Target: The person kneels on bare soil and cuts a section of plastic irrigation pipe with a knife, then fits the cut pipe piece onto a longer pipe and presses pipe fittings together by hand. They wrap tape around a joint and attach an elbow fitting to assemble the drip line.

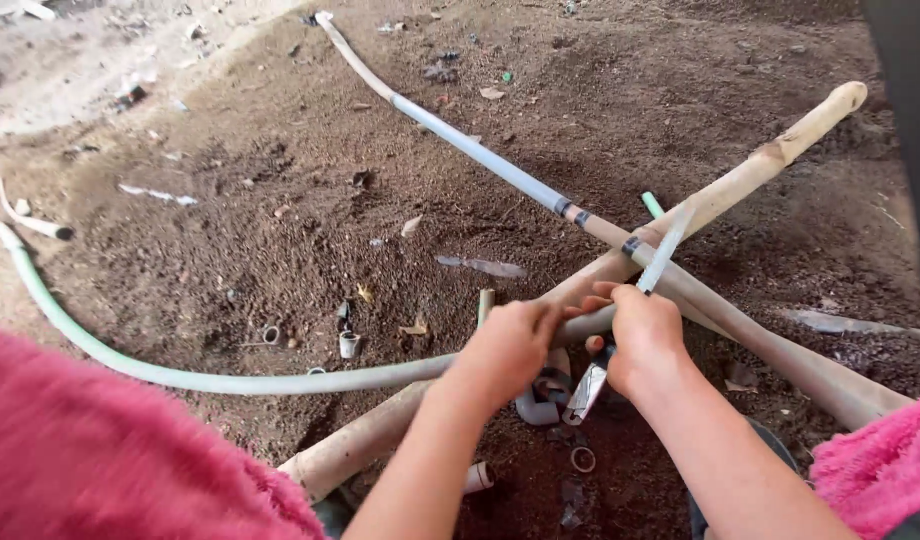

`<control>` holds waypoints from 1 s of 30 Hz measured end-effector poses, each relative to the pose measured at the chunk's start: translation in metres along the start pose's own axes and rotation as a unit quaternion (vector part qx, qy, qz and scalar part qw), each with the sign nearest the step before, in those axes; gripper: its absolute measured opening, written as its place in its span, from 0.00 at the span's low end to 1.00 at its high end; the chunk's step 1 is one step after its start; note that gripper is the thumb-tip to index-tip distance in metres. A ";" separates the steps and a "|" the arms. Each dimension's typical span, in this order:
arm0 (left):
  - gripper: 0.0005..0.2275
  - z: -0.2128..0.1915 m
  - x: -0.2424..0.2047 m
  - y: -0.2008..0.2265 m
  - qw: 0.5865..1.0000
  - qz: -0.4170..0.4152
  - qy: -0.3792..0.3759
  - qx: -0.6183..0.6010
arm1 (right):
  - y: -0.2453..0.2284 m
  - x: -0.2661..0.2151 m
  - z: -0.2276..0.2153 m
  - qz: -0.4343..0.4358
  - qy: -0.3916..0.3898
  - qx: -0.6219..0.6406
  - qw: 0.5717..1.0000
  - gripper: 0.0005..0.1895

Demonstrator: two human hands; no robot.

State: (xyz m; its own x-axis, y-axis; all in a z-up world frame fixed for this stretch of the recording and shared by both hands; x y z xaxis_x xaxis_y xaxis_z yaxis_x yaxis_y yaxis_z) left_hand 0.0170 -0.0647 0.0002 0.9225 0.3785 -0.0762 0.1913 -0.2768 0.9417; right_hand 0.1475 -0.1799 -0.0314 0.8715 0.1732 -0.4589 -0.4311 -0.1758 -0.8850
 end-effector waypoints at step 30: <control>0.17 0.121 0.150 -0.030 0.948 0.067 0.226 0.213 | -0.022 -0.031 -0.091 0.015 0.043 -0.462 0.886 0.22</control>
State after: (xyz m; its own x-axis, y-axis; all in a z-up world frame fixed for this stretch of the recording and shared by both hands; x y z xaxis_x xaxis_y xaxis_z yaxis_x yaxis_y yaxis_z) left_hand 0.1897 -0.1062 -0.0790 0.7282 0.6279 0.2747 0.2884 -0.6443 0.7083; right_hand 0.1514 -0.2692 0.0090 0.8950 0.0875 -0.4373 -0.1132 -0.9039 -0.4125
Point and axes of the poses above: each hand's wrist, its own x-axis towards the middle knuckle, its own z-axis out of the palm, y = z × x, the point moved 1 cm from there along x, towards the middle knuckle, and after that the axes turned 15 degrees about -x, right-handed, at the moved point
